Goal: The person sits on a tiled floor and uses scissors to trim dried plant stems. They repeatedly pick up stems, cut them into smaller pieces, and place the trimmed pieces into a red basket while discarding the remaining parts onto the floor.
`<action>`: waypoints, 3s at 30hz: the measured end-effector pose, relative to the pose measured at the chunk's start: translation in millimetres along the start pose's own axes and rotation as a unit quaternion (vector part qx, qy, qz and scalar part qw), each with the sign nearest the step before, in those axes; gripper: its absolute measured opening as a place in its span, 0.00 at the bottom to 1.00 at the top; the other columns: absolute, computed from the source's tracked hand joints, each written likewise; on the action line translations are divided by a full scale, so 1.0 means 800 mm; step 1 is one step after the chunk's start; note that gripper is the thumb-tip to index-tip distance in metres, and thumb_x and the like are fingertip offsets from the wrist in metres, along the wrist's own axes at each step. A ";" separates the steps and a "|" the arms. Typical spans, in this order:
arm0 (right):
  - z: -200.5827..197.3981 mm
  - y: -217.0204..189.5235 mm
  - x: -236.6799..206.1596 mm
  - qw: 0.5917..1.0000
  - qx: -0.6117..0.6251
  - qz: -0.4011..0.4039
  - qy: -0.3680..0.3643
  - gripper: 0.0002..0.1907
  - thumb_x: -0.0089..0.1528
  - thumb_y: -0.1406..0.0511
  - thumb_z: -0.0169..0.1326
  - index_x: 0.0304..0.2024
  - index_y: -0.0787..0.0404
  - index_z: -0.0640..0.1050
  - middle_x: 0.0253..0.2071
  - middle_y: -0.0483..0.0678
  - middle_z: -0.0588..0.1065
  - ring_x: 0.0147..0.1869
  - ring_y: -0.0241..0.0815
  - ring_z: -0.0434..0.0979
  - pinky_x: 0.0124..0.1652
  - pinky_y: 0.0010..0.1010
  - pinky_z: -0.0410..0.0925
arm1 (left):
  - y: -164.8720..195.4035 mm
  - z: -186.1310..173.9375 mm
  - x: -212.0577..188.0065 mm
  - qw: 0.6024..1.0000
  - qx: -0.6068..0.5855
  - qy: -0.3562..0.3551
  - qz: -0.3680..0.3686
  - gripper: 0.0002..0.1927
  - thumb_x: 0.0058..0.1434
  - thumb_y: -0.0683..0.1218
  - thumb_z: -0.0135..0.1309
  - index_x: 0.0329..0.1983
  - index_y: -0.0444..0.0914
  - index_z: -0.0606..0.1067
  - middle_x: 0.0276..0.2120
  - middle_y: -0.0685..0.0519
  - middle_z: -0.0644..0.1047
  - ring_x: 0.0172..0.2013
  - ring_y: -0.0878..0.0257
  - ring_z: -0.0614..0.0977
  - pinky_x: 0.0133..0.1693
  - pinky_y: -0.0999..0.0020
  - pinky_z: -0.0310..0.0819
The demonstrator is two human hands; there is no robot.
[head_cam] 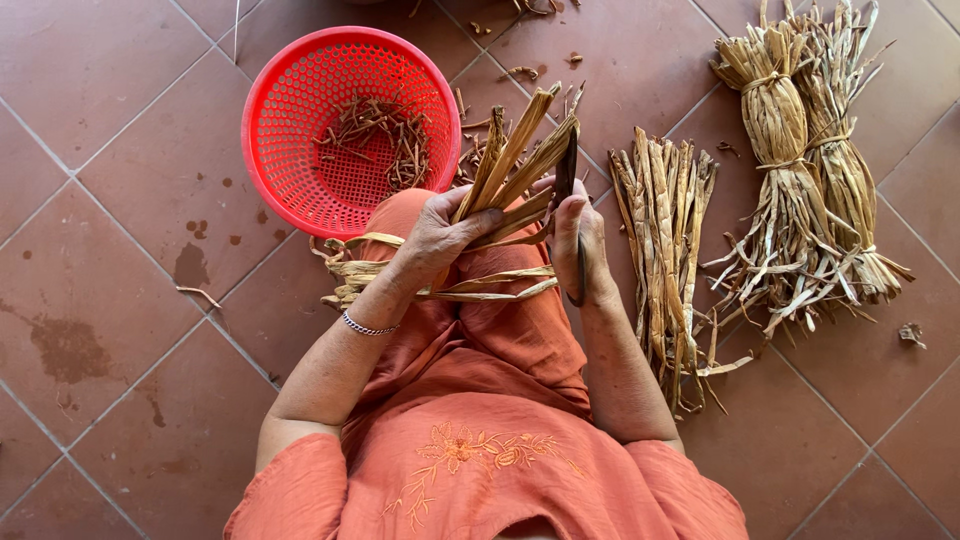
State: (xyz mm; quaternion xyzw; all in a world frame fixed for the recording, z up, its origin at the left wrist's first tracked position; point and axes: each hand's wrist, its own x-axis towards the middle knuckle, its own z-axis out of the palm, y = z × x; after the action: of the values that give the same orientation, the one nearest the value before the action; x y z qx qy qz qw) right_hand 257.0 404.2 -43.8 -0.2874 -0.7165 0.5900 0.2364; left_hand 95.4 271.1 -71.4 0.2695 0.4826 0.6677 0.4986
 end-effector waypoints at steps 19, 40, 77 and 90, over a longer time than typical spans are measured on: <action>-0.005 0.015 0.007 0.999 0.004 -0.020 0.033 0.48 0.67 0.29 0.25 0.47 0.63 0.75 0.29 0.40 0.64 0.31 0.30 0.62 0.30 0.24 0.58 | 0.005 0.003 -0.008 1.000 -0.005 -0.024 0.011 0.22 0.67 0.39 0.58 0.65 0.34 0.73 0.58 0.58 0.76 0.55 0.71 0.75 0.59 0.74 0.70; -0.019 -0.014 0.007 0.980 -0.197 0.026 -0.016 0.61 0.55 0.22 0.21 0.63 0.61 0.71 0.35 0.52 0.76 0.46 0.47 0.81 0.44 0.43 0.72 | -0.019 0.000 -0.003 0.999 -0.026 0.011 0.019 0.11 0.73 0.44 0.53 0.56 0.38 0.75 0.44 0.61 0.75 0.46 0.74 0.73 0.50 0.78 0.71; -0.009 0.060 0.009 0.986 -0.148 -0.051 0.056 0.45 0.70 0.31 0.20 0.36 0.61 0.70 0.24 0.43 0.66 0.29 0.37 0.69 0.32 0.34 0.66 | -0.002 0.004 -0.008 0.999 -0.042 -0.020 -0.003 0.21 0.68 0.39 0.58 0.64 0.35 0.74 0.50 0.57 0.79 0.49 0.72 0.78 0.54 0.73 0.75; -0.077 -0.022 -0.008 0.974 0.094 -0.074 0.194 0.48 0.66 0.29 0.34 0.55 0.66 0.71 0.27 0.39 0.65 0.24 0.29 0.62 0.24 0.22 0.58 | -0.011 0.009 -0.009 0.981 0.167 -0.052 -0.081 0.12 0.72 0.49 0.54 0.49 0.36 0.78 0.33 0.62 0.74 0.35 0.74 0.72 0.37 0.75 0.70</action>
State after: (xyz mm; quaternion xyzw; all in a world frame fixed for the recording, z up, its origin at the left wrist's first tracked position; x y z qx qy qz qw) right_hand 301.0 441.1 -14.3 -0.3192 -0.6179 0.5686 0.4394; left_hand 107.3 267.0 -75.7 0.3430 0.5811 0.5203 0.5234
